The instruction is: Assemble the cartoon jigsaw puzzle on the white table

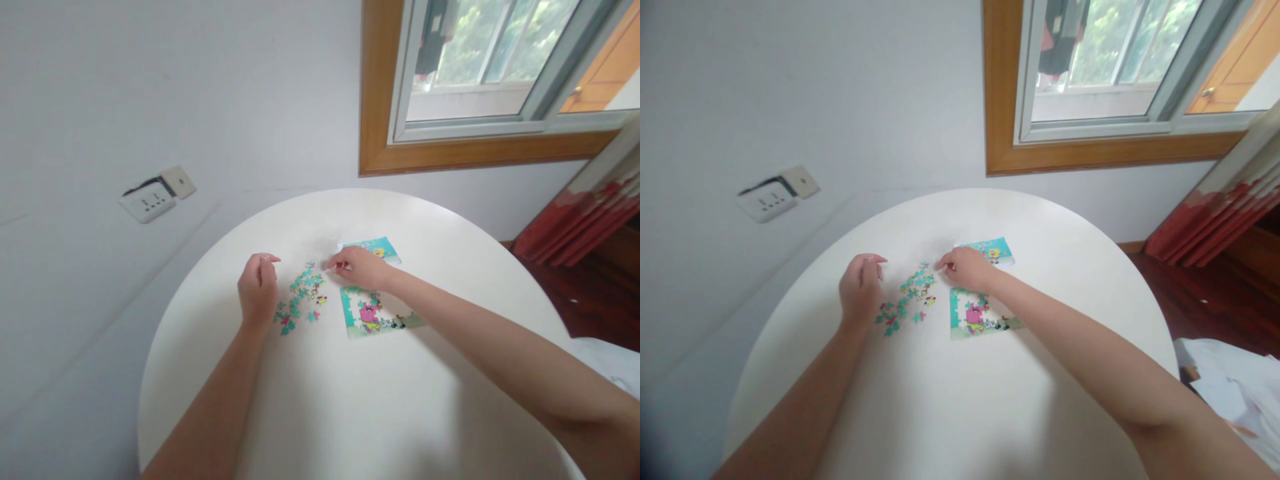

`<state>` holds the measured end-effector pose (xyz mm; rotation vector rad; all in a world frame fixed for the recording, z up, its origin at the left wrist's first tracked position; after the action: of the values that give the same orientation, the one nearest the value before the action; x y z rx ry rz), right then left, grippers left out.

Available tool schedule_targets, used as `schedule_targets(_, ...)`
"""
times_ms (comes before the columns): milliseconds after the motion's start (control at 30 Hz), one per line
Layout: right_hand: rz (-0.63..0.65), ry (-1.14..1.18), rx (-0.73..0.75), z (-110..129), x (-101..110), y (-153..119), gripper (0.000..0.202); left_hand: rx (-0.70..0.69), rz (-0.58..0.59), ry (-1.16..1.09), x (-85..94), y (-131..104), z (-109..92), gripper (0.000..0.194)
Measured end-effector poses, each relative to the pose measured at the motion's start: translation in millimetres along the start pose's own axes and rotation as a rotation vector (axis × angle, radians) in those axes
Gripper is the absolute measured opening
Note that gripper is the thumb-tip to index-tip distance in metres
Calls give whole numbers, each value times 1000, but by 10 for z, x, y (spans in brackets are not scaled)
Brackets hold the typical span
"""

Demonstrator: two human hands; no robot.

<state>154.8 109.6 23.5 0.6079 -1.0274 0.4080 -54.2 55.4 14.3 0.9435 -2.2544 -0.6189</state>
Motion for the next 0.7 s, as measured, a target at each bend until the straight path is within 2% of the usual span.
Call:
schedule_targets(200,23,-129,-10,74,-187,441,32,3,0,-19,-1,-8,15,26)
schedule_targets(367,55,-140,18,89,-259,630,33,8,-23,-21,2,4,58,26)
schedule_targets(467,65,-101,95,181,-237,602,30,9,-43,-39,2,8,61,26)
schedule_targets(600,153,148,423,454,-226,362,22,26,-85,-101,6,16,66,25)
schedule_targets(700,198,198,508,619,-255,156,20,42,-139,-154,16,26,89,24)
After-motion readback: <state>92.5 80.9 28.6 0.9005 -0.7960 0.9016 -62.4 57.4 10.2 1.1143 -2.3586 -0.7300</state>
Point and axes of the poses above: each hand's wrist, its own y-axis towards the middle knuckle, its own x-axis out of the back of the hand, z = x × y, the point moved 2 cm from there along y, towards the middle knuckle, and after that the axes turned 8 degrees about -z, right-handed, at the moved point
